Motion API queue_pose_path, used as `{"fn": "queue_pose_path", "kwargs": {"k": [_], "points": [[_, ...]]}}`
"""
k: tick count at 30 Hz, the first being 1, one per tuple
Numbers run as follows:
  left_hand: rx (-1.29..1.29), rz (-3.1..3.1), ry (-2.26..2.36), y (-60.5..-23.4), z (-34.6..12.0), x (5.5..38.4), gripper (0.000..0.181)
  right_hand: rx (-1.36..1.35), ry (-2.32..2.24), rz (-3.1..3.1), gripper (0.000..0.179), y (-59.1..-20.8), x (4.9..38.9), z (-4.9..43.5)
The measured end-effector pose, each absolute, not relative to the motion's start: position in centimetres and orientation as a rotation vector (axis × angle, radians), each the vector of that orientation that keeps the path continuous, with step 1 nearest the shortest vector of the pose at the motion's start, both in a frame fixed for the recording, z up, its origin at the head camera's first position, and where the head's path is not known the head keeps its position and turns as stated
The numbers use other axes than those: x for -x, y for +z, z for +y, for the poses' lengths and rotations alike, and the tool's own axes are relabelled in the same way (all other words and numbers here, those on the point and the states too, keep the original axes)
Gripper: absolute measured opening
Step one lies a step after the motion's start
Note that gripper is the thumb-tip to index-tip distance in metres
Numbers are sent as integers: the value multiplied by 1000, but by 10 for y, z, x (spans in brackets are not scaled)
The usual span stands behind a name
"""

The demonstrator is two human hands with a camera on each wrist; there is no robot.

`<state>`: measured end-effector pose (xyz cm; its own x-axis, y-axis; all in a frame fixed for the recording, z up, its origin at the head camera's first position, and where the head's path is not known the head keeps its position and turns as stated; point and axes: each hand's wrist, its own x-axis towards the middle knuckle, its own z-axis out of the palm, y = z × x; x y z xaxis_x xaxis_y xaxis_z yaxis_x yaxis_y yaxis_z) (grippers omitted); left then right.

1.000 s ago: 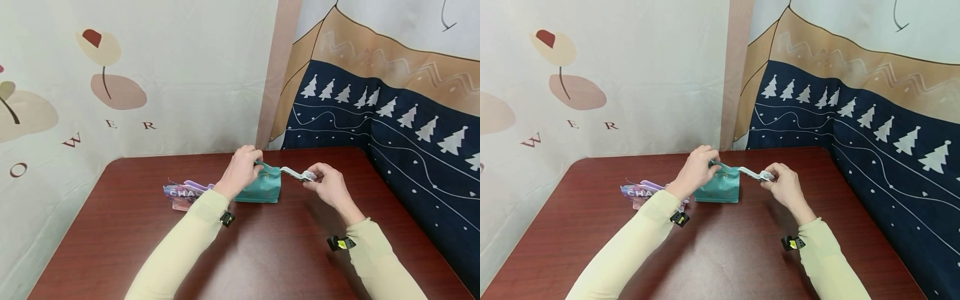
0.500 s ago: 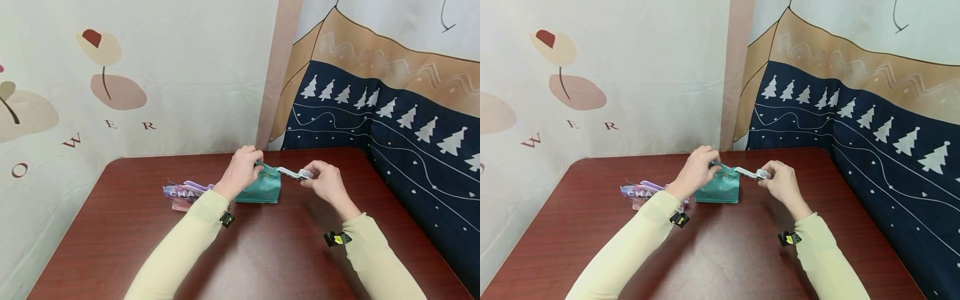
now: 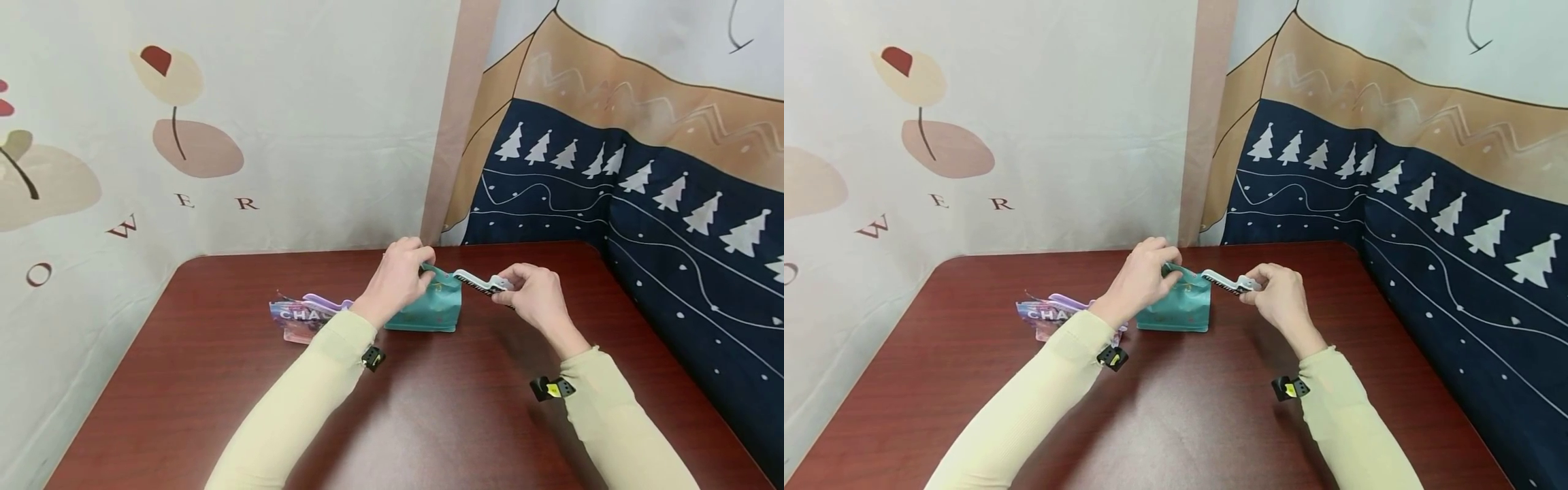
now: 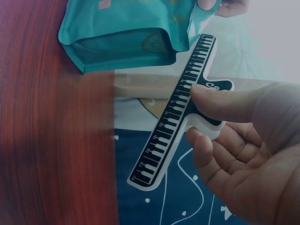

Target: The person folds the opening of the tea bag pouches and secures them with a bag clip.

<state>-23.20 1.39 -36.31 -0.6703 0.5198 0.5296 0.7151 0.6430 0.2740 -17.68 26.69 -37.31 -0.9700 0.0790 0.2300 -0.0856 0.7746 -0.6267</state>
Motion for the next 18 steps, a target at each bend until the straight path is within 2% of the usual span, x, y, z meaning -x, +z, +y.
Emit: {"fn": "queue_pose_path", "kwargs": {"k": [10,18], "points": [[884,-2531,-591,-366,20,231,22,-3,968,-2719,23,-371,177,266],[885,-2484,-543,-368,22,230,24,-16,941,-2708,21,-373,178,266]]}}
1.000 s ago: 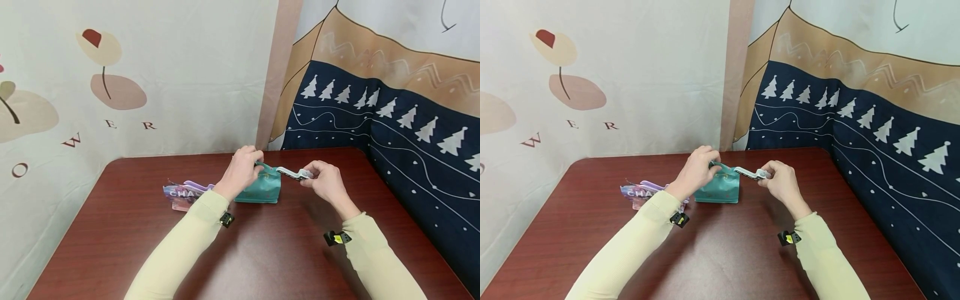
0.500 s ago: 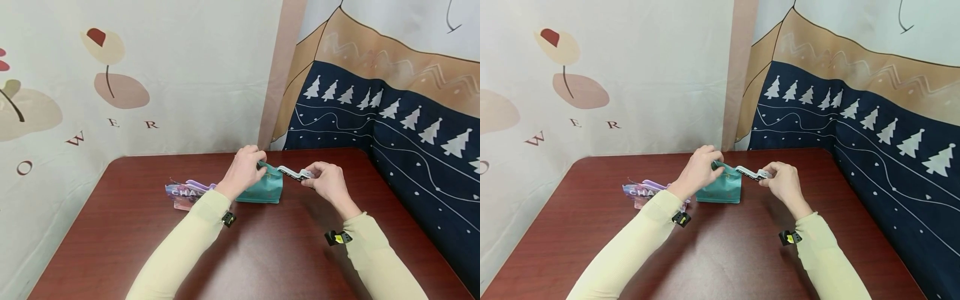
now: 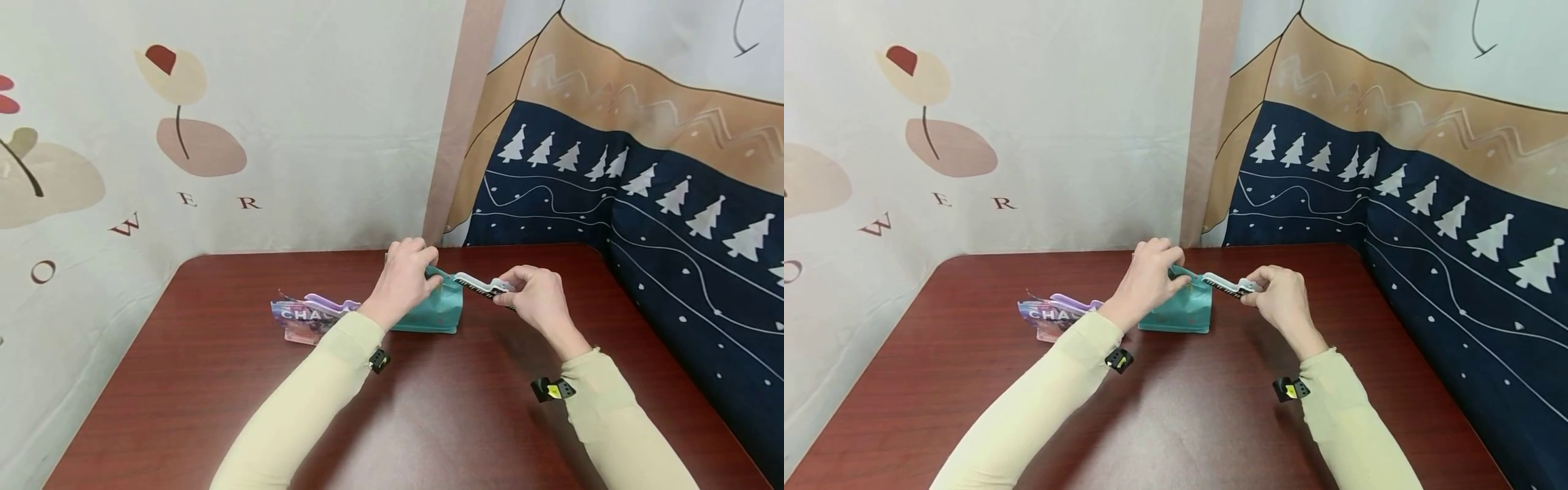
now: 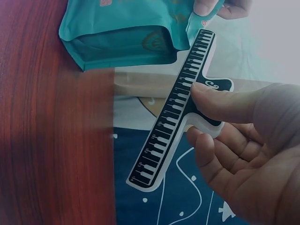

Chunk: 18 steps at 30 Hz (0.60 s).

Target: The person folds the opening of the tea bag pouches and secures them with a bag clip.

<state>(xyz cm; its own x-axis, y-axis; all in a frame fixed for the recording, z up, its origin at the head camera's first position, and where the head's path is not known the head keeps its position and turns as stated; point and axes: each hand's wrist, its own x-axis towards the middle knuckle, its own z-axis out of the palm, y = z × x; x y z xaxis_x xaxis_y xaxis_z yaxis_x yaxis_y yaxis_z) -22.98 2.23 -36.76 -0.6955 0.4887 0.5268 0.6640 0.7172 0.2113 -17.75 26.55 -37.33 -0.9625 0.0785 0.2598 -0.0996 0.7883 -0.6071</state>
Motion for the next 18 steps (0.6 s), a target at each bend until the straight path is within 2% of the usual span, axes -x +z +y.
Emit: {"fn": "queue_pose_path", "kwargs": {"k": [18], "points": [[942,-2406,-570,-370,21,231,27,-34,940,-2695,20,-375,180,258]]}}
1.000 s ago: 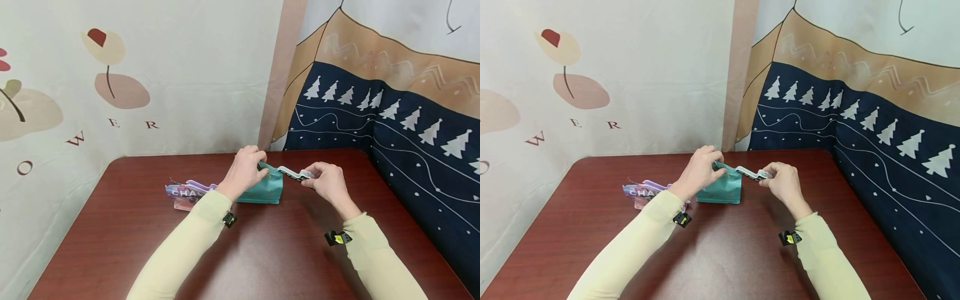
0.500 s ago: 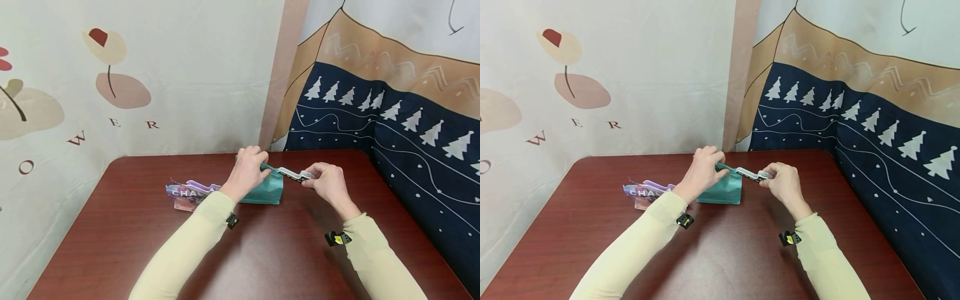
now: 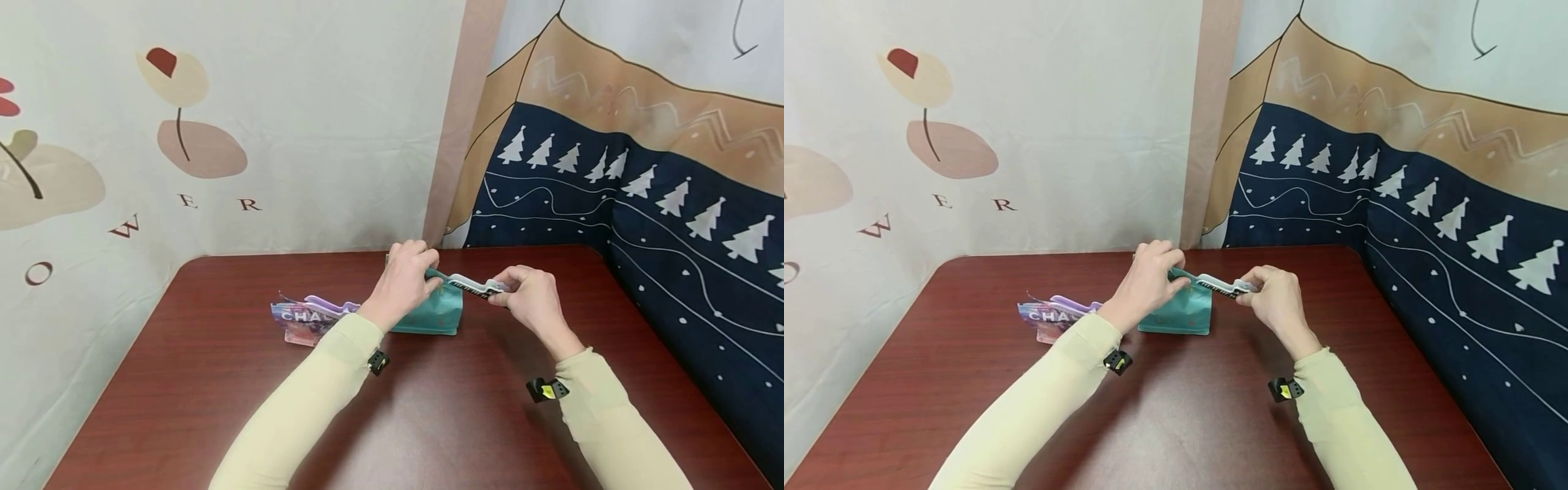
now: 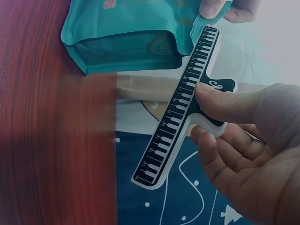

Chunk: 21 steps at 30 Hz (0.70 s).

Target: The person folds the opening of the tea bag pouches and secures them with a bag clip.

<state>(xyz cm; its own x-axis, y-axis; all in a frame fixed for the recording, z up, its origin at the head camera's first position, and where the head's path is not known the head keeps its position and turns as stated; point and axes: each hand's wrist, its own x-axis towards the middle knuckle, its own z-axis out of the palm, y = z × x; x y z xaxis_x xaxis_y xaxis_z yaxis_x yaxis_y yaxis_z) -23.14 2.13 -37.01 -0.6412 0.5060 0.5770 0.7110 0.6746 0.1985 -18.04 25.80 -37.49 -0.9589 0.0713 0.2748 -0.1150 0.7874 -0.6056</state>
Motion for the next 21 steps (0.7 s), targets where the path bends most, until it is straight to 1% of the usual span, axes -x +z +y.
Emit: {"fn": "queue_pose_path", "kwargs": {"k": [8,11,16,21], "points": [[982,-2403,-588,-368,19,232,26,-50,978,-2683,20,-376,182,253],[1007,-2422,-593,-365,15,232,21,-49,995,-2687,20,-376,182,252],[994,-2479,-568,-356,7,231,6,-57,1000,-2684,21,-376,183,252],[955,-2547,-544,-354,6,230,6,-42,1011,-2690,21,-376,184,253]]}}
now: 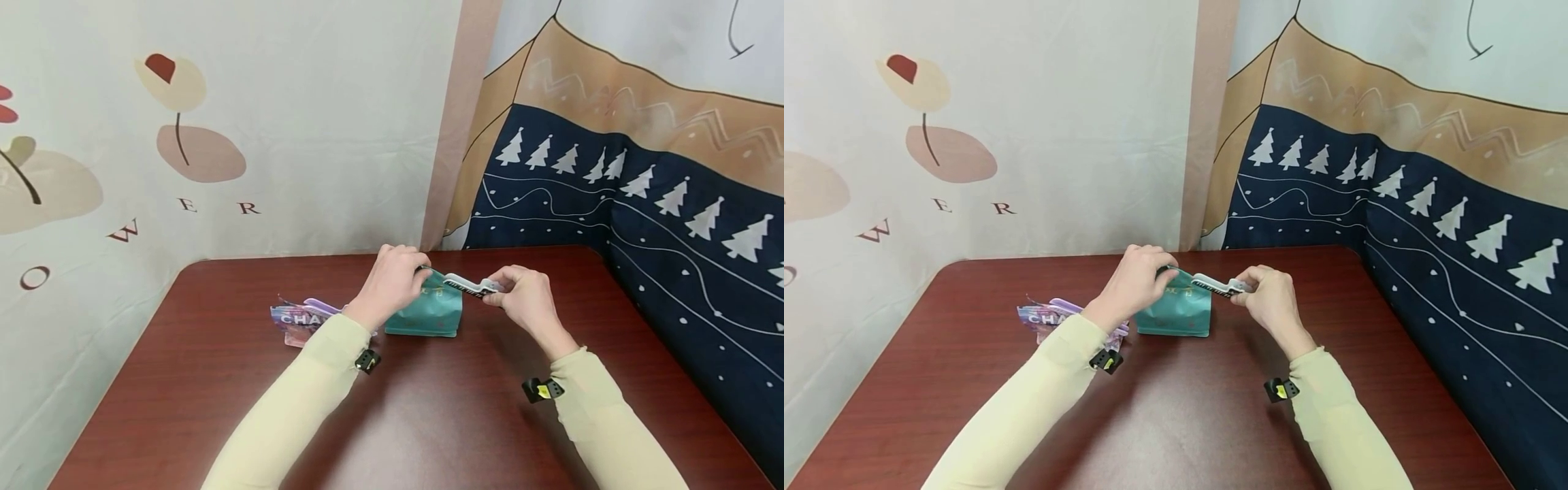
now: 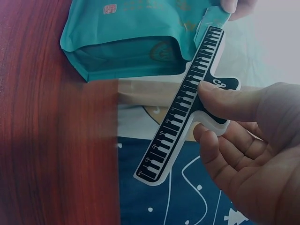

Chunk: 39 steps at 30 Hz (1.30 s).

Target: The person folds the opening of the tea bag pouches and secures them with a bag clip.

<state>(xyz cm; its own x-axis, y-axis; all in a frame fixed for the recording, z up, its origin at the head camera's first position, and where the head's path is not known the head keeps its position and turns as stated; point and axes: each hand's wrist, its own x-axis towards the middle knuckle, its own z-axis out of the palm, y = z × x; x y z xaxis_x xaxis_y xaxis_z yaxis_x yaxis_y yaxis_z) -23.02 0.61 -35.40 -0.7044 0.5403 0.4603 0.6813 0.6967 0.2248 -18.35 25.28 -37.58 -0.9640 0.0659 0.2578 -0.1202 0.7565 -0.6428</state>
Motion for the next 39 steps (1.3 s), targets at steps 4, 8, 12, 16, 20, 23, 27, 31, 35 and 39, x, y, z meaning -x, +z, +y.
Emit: {"fn": "queue_pose_path", "kwargs": {"k": [4,8,12,16,20,23,27,31,35,39], "points": [[941,-2530,-586,-355,9,230,6,-39,1020,-2688,21,-378,184,253],[939,-2524,-602,-355,10,230,6,-39,1023,-2685,21,-379,185,252],[943,-2537,-608,-355,11,230,6,-40,1019,-2688,21,-380,186,249],[940,-2550,-634,-357,10,230,6,-35,1026,-2684,21,-380,186,246],[937,-2548,-655,-357,10,230,5,-39,1020,-2677,21,-379,187,243],[938,-2538,-669,-358,9,229,5,-48,1014,-2667,21,-379,188,242],[947,-2526,-669,-359,9,230,5,-54,1019,-2655,20,-380,189,240],[946,-2511,-673,-360,9,230,5,-56,1019,-2651,21,-380,189,239],[940,-2504,-684,-360,10,231,5,-60,1034,-2651,21,-379,190,238],[945,-2515,-674,-360,10,231,5,-68,1042,-2645,21,-379,189,237]]}}
